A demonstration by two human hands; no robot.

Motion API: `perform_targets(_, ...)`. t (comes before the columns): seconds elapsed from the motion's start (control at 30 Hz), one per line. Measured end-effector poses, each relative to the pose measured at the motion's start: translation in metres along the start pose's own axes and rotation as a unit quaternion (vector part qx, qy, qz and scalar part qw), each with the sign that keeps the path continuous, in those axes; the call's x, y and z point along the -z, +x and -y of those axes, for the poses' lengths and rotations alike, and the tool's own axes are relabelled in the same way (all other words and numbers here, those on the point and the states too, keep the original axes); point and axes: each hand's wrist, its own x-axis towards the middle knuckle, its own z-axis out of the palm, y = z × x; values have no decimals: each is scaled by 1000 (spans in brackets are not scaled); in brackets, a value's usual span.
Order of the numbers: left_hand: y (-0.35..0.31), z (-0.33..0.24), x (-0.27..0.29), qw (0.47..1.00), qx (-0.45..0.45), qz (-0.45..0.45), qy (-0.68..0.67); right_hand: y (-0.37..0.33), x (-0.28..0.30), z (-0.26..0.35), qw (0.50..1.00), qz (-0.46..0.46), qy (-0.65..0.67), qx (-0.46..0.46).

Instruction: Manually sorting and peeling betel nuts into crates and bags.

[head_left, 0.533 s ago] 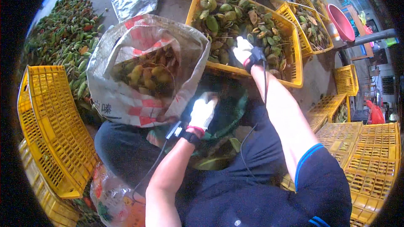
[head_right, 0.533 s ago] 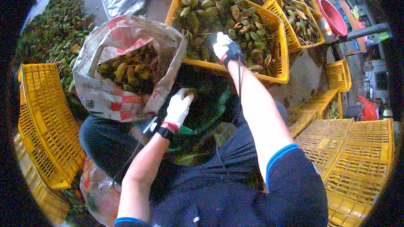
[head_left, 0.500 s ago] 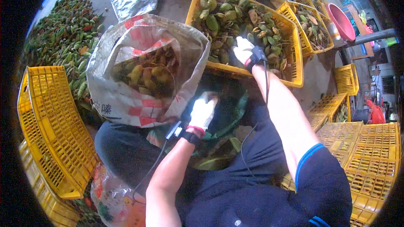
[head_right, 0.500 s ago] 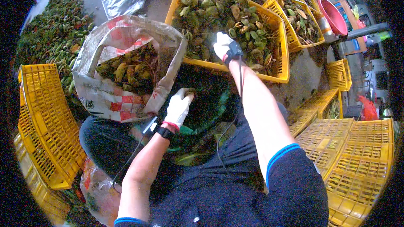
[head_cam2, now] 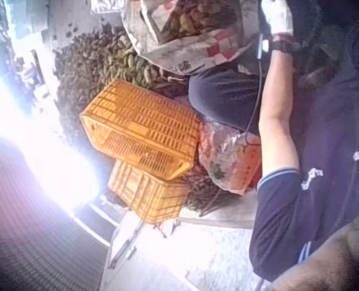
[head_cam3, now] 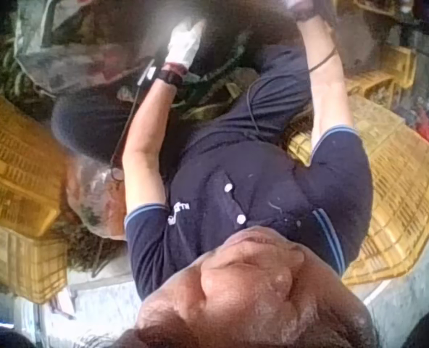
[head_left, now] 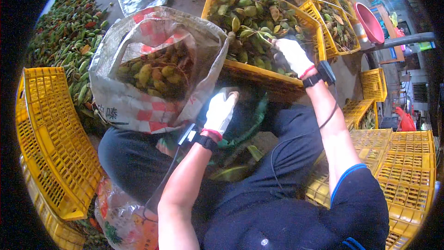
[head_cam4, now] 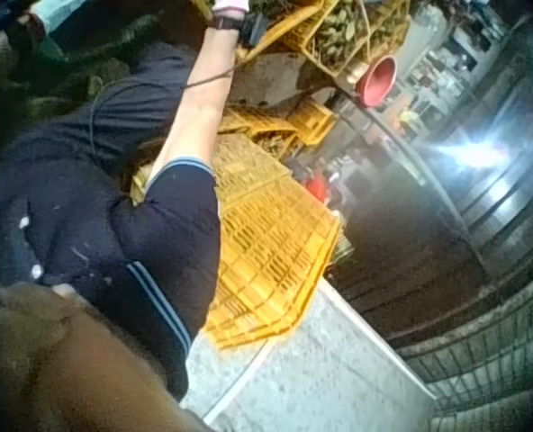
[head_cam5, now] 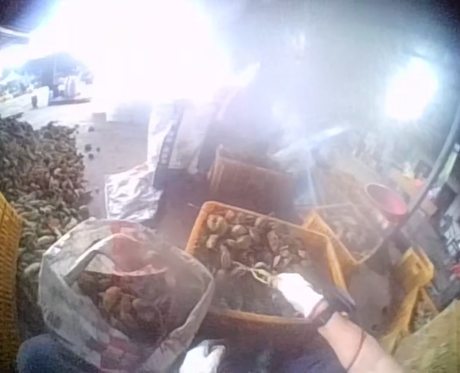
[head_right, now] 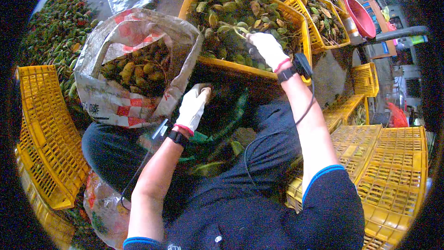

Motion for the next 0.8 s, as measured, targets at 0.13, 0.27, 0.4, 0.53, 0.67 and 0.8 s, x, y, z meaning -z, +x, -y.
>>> perform_targets(0.13,-3,-7,1,995,-29,34,-93,-47,-18,38,867,31,436,-240)
perform_targets(0.27,-3,-23,-9,984,35,91,-147,-90,-60,25,807,77,546,-211)
perform_targets(0.4,0,-6,-8,992,14,78,-102,-105,-93,42,849,123,485,-168)
perform_targets(0.53,5,-21,-18,999,27,46,1,-106,-98,5,967,89,216,-106)
perform_targets(0.67,9,3,-10,1000,29,7,-2,-107,-110,49,992,94,24,-76)
perform_targets(0.8,11,-11,-17,988,40,39,-141,-107,-117,23,991,108,7,-77)
